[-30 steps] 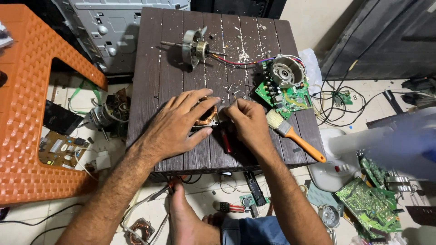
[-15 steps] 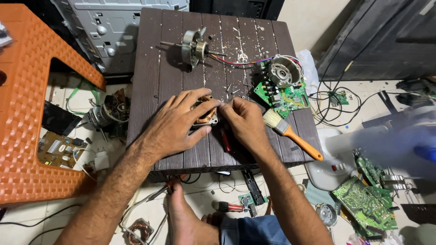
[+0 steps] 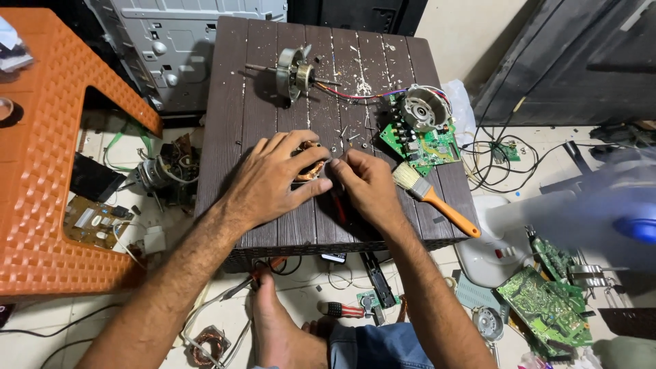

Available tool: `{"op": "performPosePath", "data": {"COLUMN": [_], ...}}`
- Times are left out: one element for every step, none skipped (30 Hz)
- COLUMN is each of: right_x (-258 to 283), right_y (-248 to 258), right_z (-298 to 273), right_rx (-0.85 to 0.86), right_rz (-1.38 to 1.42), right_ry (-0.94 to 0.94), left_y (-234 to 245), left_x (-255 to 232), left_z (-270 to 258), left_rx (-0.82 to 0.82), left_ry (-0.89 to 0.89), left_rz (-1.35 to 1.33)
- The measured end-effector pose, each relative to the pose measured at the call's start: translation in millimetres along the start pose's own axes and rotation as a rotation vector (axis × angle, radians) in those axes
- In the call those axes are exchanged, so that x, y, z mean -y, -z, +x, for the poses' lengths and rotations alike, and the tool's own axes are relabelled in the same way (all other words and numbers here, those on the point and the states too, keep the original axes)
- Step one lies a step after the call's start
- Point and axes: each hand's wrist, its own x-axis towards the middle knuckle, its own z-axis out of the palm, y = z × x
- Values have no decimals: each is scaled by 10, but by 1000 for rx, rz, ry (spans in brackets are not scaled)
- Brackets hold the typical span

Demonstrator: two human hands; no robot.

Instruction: The person uses a screwdriver to work on a small electronic component held in their left hand. They manipulate the component and the tool on a cluttered table, occasionally reaching for other items nearby.

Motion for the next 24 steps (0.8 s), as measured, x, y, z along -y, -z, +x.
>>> {"op": "performPosePath", "data": {"right_x": [-16, -33, -53, -75, -95, -116, 35, 183, 330, 387, 441, 493, 511, 527, 539, 434, 333, 239, 341, 444, 544, 568, 588, 608], "right_y": [-8, -15, -26, -16, -7, 0, 13, 24, 33, 19, 12, 7, -37, -76, -123, -108, -90, -74, -30, 11, 53, 67, 85, 104], "right_z": [6, 13, 23, 0, -14, -25, -130, -232, -337, -420, -501, -584, -597, -614, -656, -663, -653, -644, -660, -677, -723, -742, -769, -796], "right_rx": [0, -9, -18, -18, -37, -55, -53, -68, -82, -77, -39, 0, 5, 4, 4, 9, -14, -36, -41, -66, -84, -83, -107, -132], "right_rz": [0, -27, -52, -50, -109, -167, -167, -295, -422, -423, -545, -667, -667, -766, -863, -859, -851, -843, -843, -657, -471, -472, -297, -121], "right_ry": [1, 11, 22, 24, 28, 32, 33, 35, 35, 35, 49, 63, 62, 80, 92, 85, 84, 83, 90, 32, -33, -33, -66, -98], "left_y": [-3, -7, -10, -12, -10, -8, -2, 4, 7, 15, 14, 12, 19, 24, 23, 15, 18, 27, 33, 41, 29, 38, 37, 34], "left_x": [-3, -5, -4, -8, -8, -4, -12, -14, -17, -11, -8, -4, 3, 6, 1, -8, -10, -14, -13, -11, -20, -16, -16, -16], "left_z": [2, 5, 9, 7, 9, 11, 12, 13, 8, 8, 10, 13, 15, 19, 7, -4, 4, 12, 19, 25, 8, 14, 15, 18], "left_rx": [0, -14, -27, -27, -36, -44, -46, -49, -52, -53, -48, -44, -43, -43, -35, -27, -33, -38, -44, -44, -39, -40, -38, -37], "left_ry": [0, -1, -2, -3, 1, 6, 8, 6, 6, 10, 5, 0, 5, -6, -16, -12, -18, -23, -26, -27, -24, -22, -24, -27], "left_rz": [1, 1, 3, 5, -12, -28, -28, -35, -44, -45, -41, -36, -38, -29, -21, -24, -26, -28, -22, -24, -33, -34, -33, -32]}}
